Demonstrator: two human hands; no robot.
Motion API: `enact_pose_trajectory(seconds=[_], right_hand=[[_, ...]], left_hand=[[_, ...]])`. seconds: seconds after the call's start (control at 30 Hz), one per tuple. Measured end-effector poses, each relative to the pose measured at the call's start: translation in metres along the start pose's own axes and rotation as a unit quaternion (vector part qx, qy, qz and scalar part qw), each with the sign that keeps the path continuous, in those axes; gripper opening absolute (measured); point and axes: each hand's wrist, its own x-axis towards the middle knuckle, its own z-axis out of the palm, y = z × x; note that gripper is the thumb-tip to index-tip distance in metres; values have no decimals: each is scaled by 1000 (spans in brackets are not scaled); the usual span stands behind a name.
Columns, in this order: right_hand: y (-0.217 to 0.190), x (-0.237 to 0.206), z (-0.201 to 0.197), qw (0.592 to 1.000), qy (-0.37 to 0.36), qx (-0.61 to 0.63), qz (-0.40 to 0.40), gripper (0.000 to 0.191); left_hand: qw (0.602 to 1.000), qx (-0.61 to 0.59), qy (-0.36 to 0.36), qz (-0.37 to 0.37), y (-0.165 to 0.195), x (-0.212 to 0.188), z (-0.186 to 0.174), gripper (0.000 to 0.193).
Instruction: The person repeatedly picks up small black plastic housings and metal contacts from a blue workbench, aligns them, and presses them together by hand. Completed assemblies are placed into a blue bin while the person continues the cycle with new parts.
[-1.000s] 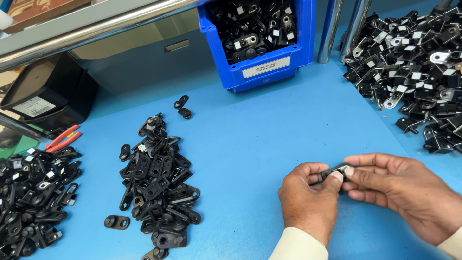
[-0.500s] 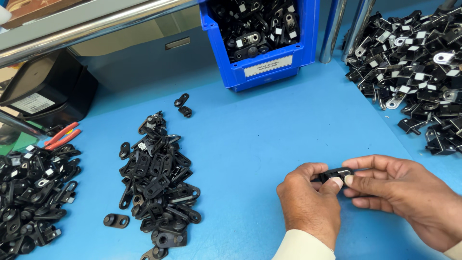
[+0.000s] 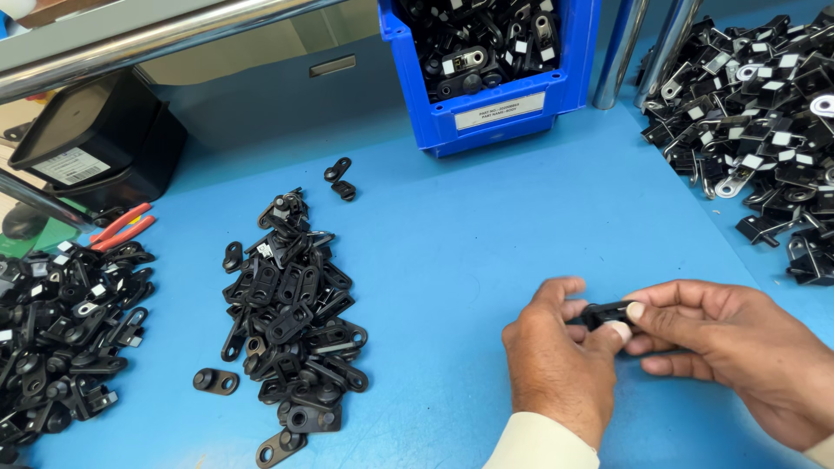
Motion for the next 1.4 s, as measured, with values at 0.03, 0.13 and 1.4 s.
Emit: enact_pose_trajectory(seconds=[0.03, 0.13, 1.4], right_hand=[[0, 3, -2, 1000, -18, 14, -19, 29], [5, 12, -6, 998, -28, 41, -28, 29], [-20, 53, 33, 924, -52, -98, -366, 23]], left_hand=[[1000, -13, -14, 24, -3, 0, -1, 50], [997, -32, -15, 69, -7, 1, 0, 49], [970, 75, 221, 73, -26, -18, -95, 9]])
